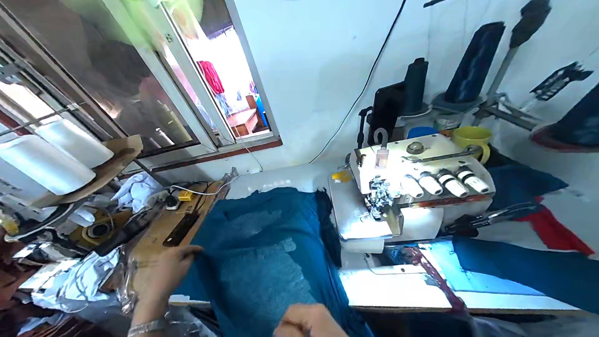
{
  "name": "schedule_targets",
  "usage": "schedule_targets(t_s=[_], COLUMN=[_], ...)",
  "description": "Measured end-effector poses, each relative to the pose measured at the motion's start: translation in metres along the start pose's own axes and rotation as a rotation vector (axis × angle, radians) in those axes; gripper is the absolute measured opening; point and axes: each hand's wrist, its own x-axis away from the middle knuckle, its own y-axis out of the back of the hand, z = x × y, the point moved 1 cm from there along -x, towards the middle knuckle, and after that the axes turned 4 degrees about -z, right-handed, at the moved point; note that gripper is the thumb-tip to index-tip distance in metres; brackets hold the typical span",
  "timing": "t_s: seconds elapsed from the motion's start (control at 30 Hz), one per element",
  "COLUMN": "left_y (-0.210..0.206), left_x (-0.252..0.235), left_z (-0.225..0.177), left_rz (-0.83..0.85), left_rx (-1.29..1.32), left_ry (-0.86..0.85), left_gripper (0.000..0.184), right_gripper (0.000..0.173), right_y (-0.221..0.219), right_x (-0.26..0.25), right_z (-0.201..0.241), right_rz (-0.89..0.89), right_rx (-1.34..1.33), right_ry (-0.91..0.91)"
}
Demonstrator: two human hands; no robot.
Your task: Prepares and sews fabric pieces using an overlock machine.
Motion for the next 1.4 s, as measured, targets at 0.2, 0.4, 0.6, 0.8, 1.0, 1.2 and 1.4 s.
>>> schedule_targets(t_s=[0.2,0.4,0.6,0.8,1.0,1.2,1.4], left_y=[-0.087,-0.147,-0.153,-0.173,-0.144,-0.091,-0.080], left_x=[-0.029,-0.082,-0.088,-0.094,-0.089,-0.063,-0.029], left_z=[-0.063,-0.154,-0.174,-0.167,-0.164,-0.210,-0.256], left_rz=[0.182,0.081,0.118,0.111,0.039,-0.208,0.077], left_rx=[0.216,0.375,0.369,0.358,0.589,0.962,1.031], left_ry=[-0.098,-0.132,-0.063,-0.162,-0.091,-0.338,-0.563], left_gripper=[0.023,0.028,0.019,0.015,0.006,0.016,0.021], right_gripper=[0.014,0.011,0.013,0.025,0.050,0.020,0.024], right_y=[0.035,0.039,0.040,0.035,0.033,0.038,0.101], right_x=[-0.001,0.005,0.004,0.000,-0.001,0.009,0.072], right_z=[-0.117,-0.114,-0.112,-0.110,-0.107,-0.103,-0.051], right_rz=[-0.476,-0.445,-0.441,-0.563,-0.585,-0.523,0.070], right_rx=[0.558,0.530,0.491,0.507,0.516,0.326,0.212], right_ry=[0.095,0.107,0.076,0.015,-0.055,0.017,-0.217])
